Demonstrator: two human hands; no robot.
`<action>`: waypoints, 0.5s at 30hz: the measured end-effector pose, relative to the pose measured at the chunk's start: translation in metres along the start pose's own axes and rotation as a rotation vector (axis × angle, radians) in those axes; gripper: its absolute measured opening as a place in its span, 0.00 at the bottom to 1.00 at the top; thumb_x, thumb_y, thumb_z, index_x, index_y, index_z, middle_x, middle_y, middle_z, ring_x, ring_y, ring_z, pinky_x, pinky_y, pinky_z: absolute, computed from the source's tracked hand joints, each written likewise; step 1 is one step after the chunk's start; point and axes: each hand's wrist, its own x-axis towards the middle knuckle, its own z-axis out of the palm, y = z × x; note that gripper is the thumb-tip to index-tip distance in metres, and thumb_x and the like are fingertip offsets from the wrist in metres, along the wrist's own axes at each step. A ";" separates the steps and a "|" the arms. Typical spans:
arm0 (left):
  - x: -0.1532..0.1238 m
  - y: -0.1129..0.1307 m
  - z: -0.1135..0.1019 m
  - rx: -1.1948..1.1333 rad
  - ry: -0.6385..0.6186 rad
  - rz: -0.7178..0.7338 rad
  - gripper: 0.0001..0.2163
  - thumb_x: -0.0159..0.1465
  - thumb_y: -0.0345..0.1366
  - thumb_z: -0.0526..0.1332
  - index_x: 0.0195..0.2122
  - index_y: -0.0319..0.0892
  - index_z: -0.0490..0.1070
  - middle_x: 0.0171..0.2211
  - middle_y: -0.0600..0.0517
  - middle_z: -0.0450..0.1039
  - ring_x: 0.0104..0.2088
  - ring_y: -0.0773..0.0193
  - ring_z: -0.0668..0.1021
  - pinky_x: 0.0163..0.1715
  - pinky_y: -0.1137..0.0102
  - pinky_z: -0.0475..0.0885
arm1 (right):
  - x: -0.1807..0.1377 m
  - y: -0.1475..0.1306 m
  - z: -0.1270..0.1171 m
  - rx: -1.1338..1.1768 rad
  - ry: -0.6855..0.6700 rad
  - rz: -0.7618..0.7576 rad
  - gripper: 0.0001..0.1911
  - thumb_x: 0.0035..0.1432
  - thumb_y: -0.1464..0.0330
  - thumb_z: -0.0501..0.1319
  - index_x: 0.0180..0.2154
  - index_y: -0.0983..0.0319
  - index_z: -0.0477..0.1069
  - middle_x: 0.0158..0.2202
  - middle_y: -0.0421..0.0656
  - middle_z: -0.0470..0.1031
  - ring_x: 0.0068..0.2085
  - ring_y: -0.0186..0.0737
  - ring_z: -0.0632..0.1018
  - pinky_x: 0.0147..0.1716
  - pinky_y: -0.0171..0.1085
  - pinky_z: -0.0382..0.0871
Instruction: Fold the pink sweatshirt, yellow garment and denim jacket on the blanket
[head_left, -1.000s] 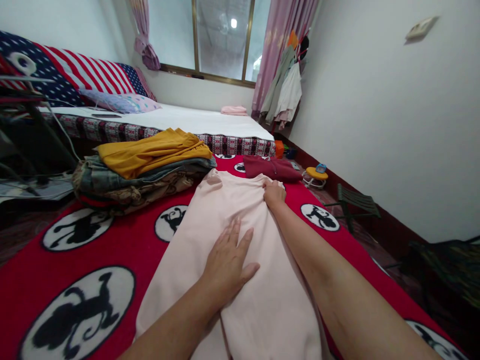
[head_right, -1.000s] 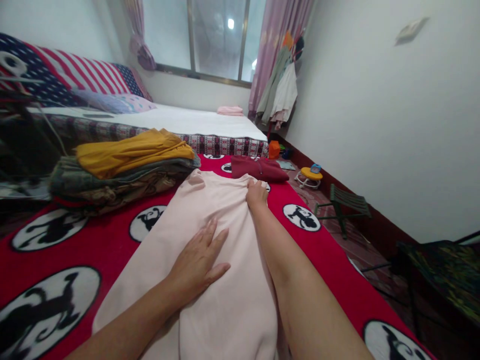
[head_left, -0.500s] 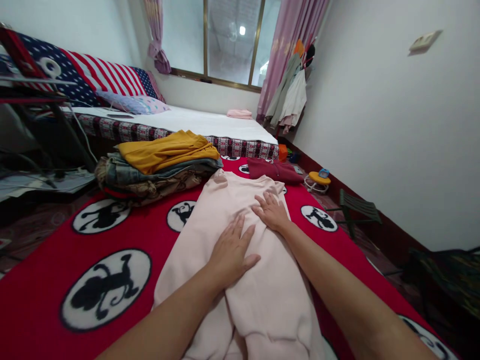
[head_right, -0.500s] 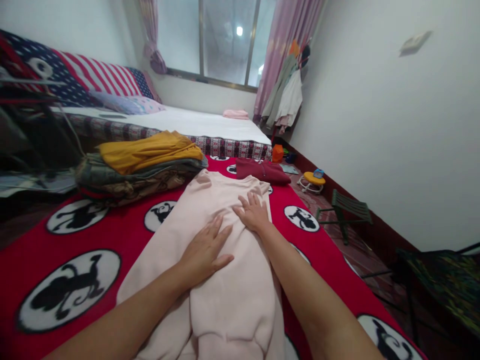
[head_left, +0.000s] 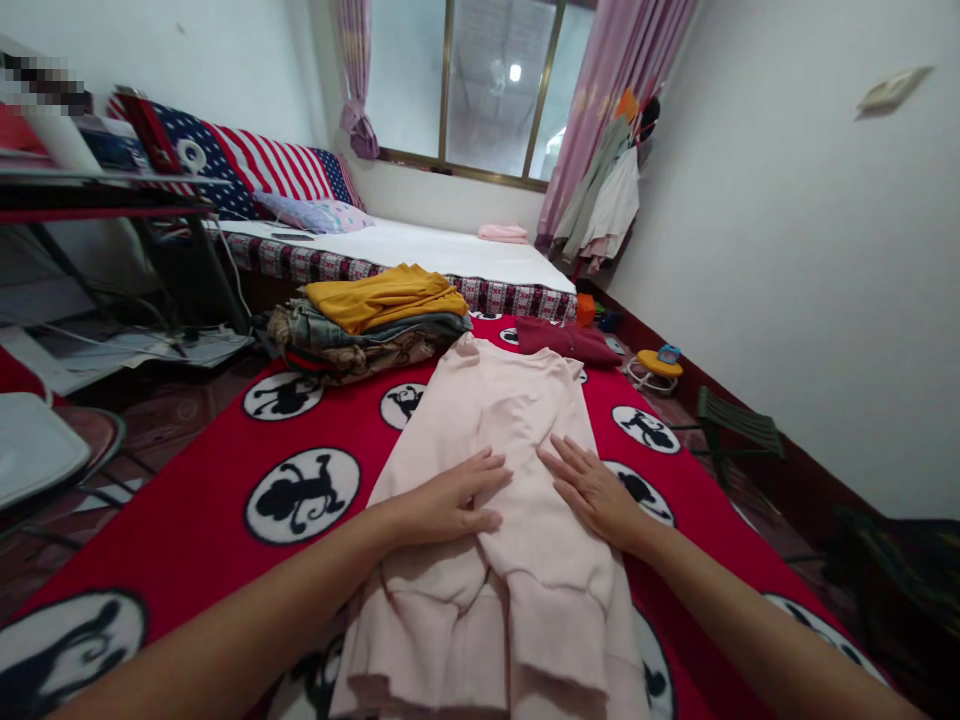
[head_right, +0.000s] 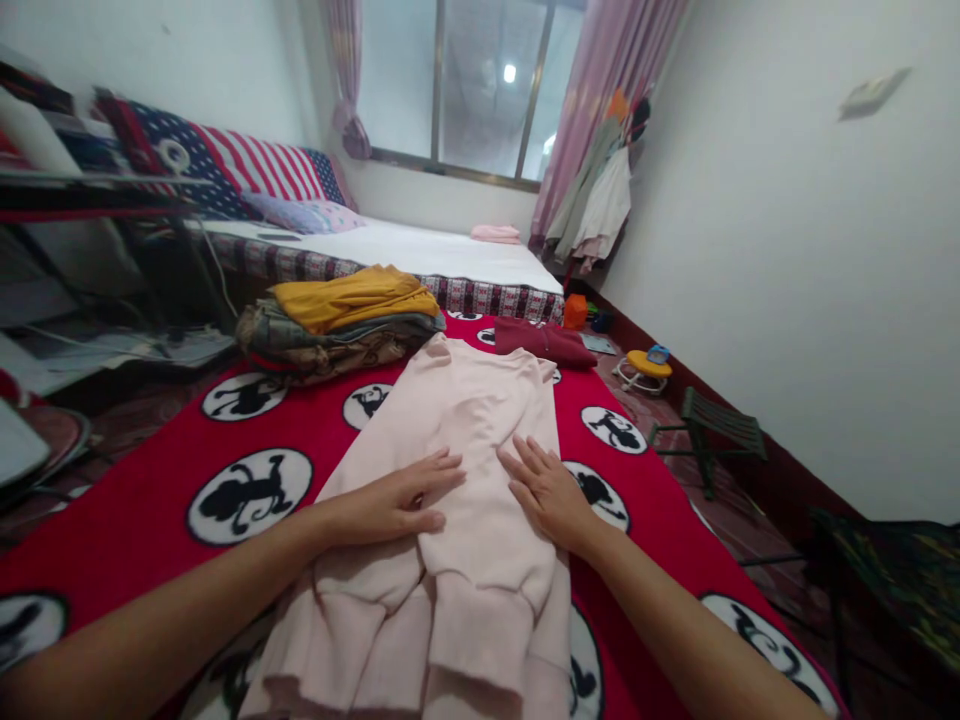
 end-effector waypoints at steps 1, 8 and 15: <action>-0.014 -0.005 -0.007 -0.065 0.021 0.020 0.24 0.65 0.42 0.58 0.61 0.41 0.65 0.67 0.41 0.55 0.67 0.53 0.58 0.63 0.58 0.58 | -0.018 0.001 -0.005 0.041 0.001 -0.052 0.25 0.69 0.64 0.45 0.65 0.57 0.58 0.69 0.47 0.50 0.69 0.47 0.52 0.64 0.53 0.52; -0.107 -0.047 -0.060 0.134 0.114 -0.084 0.19 0.66 0.32 0.54 0.56 0.51 0.71 0.64 0.48 0.61 0.64 0.53 0.64 0.61 0.56 0.62 | -0.109 -0.011 -0.041 0.166 -0.124 -0.221 0.33 0.62 0.69 0.55 0.67 0.52 0.53 0.69 0.44 0.51 0.69 0.47 0.53 0.65 0.51 0.53; -0.115 -0.029 -0.055 0.322 -0.126 -0.051 0.33 0.53 0.29 0.67 0.60 0.60 0.65 0.71 0.52 0.36 0.68 0.39 0.41 0.62 0.40 0.50 | -0.094 -0.031 -0.014 0.223 -0.101 -0.306 0.34 0.60 0.63 0.59 0.66 0.52 0.55 0.68 0.48 0.53 0.68 0.50 0.55 0.65 0.57 0.44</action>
